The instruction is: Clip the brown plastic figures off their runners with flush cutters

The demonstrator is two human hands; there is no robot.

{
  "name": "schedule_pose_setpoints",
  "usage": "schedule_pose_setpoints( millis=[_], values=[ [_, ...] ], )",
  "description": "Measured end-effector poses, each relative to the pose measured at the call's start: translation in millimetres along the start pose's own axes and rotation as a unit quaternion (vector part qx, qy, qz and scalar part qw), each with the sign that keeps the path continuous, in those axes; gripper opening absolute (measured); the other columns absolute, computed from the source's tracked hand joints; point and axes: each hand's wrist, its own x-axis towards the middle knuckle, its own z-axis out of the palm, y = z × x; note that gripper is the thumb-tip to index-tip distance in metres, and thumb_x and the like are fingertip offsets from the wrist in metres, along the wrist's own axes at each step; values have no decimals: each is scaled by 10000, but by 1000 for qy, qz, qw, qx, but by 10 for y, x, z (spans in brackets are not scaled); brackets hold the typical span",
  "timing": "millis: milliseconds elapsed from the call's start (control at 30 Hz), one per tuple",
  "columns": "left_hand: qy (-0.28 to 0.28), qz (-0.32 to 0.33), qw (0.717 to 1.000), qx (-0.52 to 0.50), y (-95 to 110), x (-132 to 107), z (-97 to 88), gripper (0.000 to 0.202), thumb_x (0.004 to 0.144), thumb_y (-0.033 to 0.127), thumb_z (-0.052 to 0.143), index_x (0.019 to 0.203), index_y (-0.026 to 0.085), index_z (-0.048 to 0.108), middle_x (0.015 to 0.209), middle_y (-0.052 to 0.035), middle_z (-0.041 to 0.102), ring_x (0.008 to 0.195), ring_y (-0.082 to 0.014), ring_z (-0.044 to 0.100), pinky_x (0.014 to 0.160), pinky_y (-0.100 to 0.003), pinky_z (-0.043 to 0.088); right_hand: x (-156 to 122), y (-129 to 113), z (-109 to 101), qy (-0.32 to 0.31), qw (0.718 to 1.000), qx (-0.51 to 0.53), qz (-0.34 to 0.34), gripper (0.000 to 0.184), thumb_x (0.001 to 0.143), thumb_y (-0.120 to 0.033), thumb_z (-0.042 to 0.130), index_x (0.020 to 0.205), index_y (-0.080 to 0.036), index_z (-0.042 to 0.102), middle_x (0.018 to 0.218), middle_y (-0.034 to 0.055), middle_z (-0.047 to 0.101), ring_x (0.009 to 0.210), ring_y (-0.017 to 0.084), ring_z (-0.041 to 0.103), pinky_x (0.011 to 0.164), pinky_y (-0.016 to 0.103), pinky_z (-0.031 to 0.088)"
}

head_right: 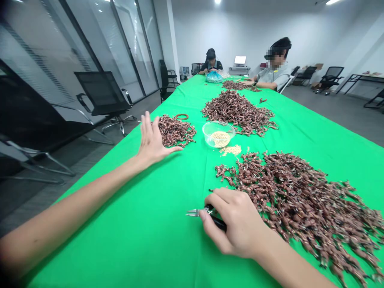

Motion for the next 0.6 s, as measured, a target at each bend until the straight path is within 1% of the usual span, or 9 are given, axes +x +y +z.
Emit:
schedule_pose_setpoints(
  millis=[33, 67, 100, 167, 233, 300, 367, 500, 600],
  values=[
    [2, 48, 998, -29, 127, -49, -39, 1087, 704, 675, 741, 1497, 89, 285, 1609, -270, 170, 1510, -437, 78, 1214, -607, 106, 4, -13, 0, -4, 1000, -3, -7, 113, 934, -241, 523, 915, -159, 599, 699, 15, 534, 615, 143, 462, 569, 304, 319],
    [-17, 96, 993, -72, 267, -101, -63, 834, 817, 581, 685, 1431, 101, 389, 1550, -251, 304, 1473, -405, 221, 1203, -592, 179, 8, -23, 2, -7, 1000, -6, -16, 117, 933, -241, 521, 909, -157, 599, 694, 16, 532, 614, 146, 459, 569, 306, 318],
    [-60, 141, 980, -123, 413, -153, -70, 632, 883, 496, 639, 1353, 106, 475, 1453, -233, 431, 1397, -380, 351, 1169, -584, 261, 11, -30, 5, -11, 1000, -8, -23, 121, 932, -239, 515, 906, -156, 600, 690, 18, 532, 614, 149, 458, 570, 309, 318],
    [-110, 180, 965, -153, 704, -250, -28, 412, 914, 445, 612, 1211, 161, 588, 1237, -151, 589, 1198, -311, 530, 1048, -506, 441, 11, -32, 11, -20, 999, -12, -32, 133, 934, -240, 508, 905, -152, 603, 683, 20, 531, 613, 154, 454, 572, 312, 315],
    [-146, 198, 954, -172, 958, -318, 73, 341, 914, 447, 611, 1113, 174, 651, 1088, -119, 623, 1064, -290, 575, 950, -474, 503, 6, -20, 12, -27, 999, -13, -31, 142, 934, -247, 509, 900, -149, 606, 683, 21, 528, 617, 156, 456, 574, 313, 312],
    [-172, 193, 948, -188, 1147, -350, 200, 360, 904, 477, 621, 1082, 169, 682, 1054, -123, 614, 1023, -295, 574, 920, -484, 509, 0, 0, 6, -27, 999, -12, -27, 142, 933, -253, 518, 900, -148, 608, 692, 22, 526, 623, 156, 457, 576, 311, 310],
    [-195, 177, 942, -207, 1264, -350, 311, 350, 877, 484, 661, 1036, 175, 708, 1052, -124, 607, 1020, -302, 567, 920, -499, 498, -2, 18, -4, -21, 999, -12, -27, 140, 931, -254, 524, 902, -146, 608, 701, 22, 525, 628, 154, 454, 580, 310, 311],
    [-237, 134, 928, -256, 1324, -309, 398, 258, 816, 420, 752, 940, 195, 726, 1030, -92, 626, 1017, -283, 575, 912, -462, 481, 5, 25, -20, -12, 999, -15, -30, 139, 925, -251, 530, 904, -142, 612, 702, 22, 521, 628, 154, 447, 579, 310, 304],
    [-262, 90, 912, -301, 1279, -287, 362, 281, 753, 361, 819, 928, 168, 715, 922, -61, 659, 872, -226, 606, 798, -372, 495, 9, 16, -27, -9, 999, -20, -33, 140, 925, -247, 525, 897, -143, 614, 697, 21, 520, 627, 157, 447, 580, 313, 299]
  ],
)
